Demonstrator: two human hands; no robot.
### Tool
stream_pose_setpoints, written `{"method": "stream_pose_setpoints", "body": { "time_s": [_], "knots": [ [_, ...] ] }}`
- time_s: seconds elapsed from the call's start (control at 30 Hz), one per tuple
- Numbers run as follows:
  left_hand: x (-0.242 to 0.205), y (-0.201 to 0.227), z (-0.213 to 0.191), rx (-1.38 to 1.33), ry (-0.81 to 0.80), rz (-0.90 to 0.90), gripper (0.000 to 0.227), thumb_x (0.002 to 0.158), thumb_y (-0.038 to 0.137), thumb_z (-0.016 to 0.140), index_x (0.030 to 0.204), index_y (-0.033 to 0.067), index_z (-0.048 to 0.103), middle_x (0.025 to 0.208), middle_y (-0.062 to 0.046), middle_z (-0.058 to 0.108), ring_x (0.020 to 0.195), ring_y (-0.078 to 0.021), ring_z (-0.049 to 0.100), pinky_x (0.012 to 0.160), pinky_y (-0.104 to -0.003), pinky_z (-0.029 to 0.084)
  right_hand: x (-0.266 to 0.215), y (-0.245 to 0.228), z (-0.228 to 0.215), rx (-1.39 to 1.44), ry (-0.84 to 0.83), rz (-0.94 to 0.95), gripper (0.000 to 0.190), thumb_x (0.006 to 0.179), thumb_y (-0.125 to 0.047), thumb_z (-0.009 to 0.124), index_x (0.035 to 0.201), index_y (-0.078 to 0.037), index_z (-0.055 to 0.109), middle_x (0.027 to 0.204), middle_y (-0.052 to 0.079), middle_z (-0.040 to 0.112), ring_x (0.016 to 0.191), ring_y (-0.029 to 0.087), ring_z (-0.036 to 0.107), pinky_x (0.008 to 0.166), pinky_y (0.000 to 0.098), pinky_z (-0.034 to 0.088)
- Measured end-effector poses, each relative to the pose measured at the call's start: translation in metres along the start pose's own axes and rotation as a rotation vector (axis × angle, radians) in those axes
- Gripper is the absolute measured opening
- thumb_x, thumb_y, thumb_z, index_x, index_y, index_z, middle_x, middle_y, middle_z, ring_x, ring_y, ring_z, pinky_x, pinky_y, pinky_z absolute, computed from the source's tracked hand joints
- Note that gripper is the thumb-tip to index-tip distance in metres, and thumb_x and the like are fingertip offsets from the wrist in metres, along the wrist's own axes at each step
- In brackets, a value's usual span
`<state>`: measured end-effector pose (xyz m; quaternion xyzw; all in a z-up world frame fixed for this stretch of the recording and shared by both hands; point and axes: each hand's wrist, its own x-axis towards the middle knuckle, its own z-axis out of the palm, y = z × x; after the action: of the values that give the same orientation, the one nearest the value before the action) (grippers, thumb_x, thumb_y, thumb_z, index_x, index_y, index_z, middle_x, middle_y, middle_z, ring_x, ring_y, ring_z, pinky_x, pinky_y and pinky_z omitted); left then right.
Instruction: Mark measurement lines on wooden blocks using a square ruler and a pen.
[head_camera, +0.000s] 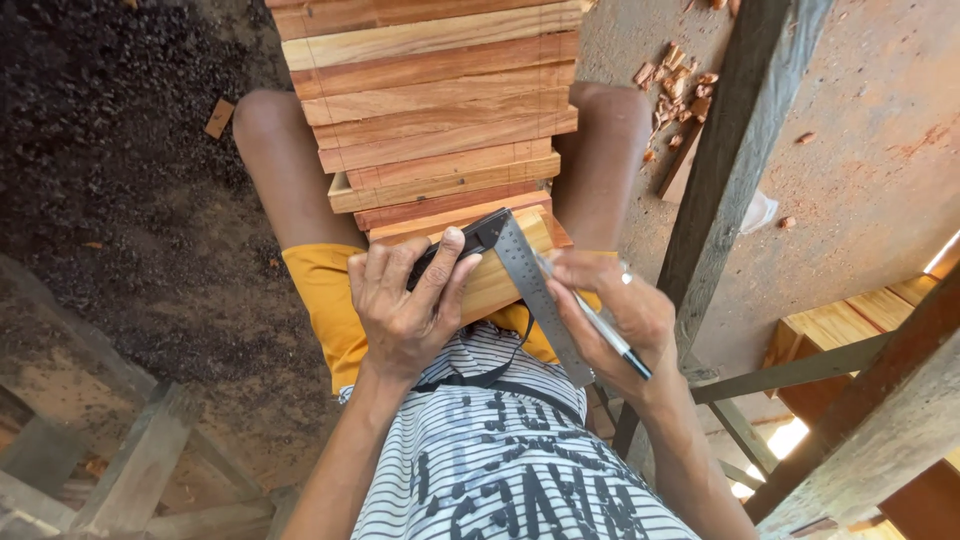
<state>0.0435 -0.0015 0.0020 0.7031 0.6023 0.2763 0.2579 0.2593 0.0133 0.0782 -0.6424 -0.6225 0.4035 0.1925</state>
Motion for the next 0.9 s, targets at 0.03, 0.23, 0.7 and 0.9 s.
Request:
{"method": "stream_pose_setpoints", "body": {
  "time_s": [0.03,0.23,0.7,0.9],
  "knots": [
    [0.001,0.000,0.000,0.003,0.009,0.009,0.035,0.091,0.022,0.086,0.122,0.0093,0.075,0.097,-0.004,0.064,0.081,-0.0209,0.054,0.075,-0.038,0.036,-0.009,0.001,-0.005,0.014,-0.043,0.033,0.018,0.090,0.001,0.077,0.106,0.001,0.070,0.107,0.015,0.076,0.100,0.023,0.077,0.086,0.0307,0.060],
    [0.002,0.004,0.000,0.002,0.038,0.001,0.032,0.092,0.020,0.085,0.120,0.0088,0.075,0.094,-0.003,0.063,0.085,-0.0215,0.057,0.078,-0.038,0.038,-0.066,0.025,-0.023,0.038,-0.078,0.247,0.015,0.098,-0.012,0.063,0.103,-0.001,0.071,0.102,0.011,0.077,0.081,0.016,0.073,0.072,0.0297,0.055],
    [-0.042,0.091,-0.009,-0.289,-0.103,0.453,0.052,0.095,0.042,0.082,0.132,0.0128,0.060,0.130,-0.006,0.061,0.123,-0.0250,0.055,0.105,-0.045,0.038,-0.130,0.018,-0.003,0.786,0.351,0.347,0.032,0.099,-0.027,0.074,0.117,0.000,0.071,0.095,0.001,0.072,0.084,0.006,0.064,0.073,0.0195,0.052],
    [-0.029,0.037,-0.003,0.037,-0.126,0.249,0.095,0.072,0.055,0.085,0.145,0.0097,0.046,0.145,-0.018,0.041,0.136,-0.0405,0.037,0.110,-0.059,0.028,-0.129,0.018,-0.005,0.304,0.383,0.396,0.030,0.095,-0.026,0.072,0.114,-0.003,0.078,0.075,-0.001,0.063,0.065,0.004,0.052,0.057,0.0201,0.041]
  ]
}}
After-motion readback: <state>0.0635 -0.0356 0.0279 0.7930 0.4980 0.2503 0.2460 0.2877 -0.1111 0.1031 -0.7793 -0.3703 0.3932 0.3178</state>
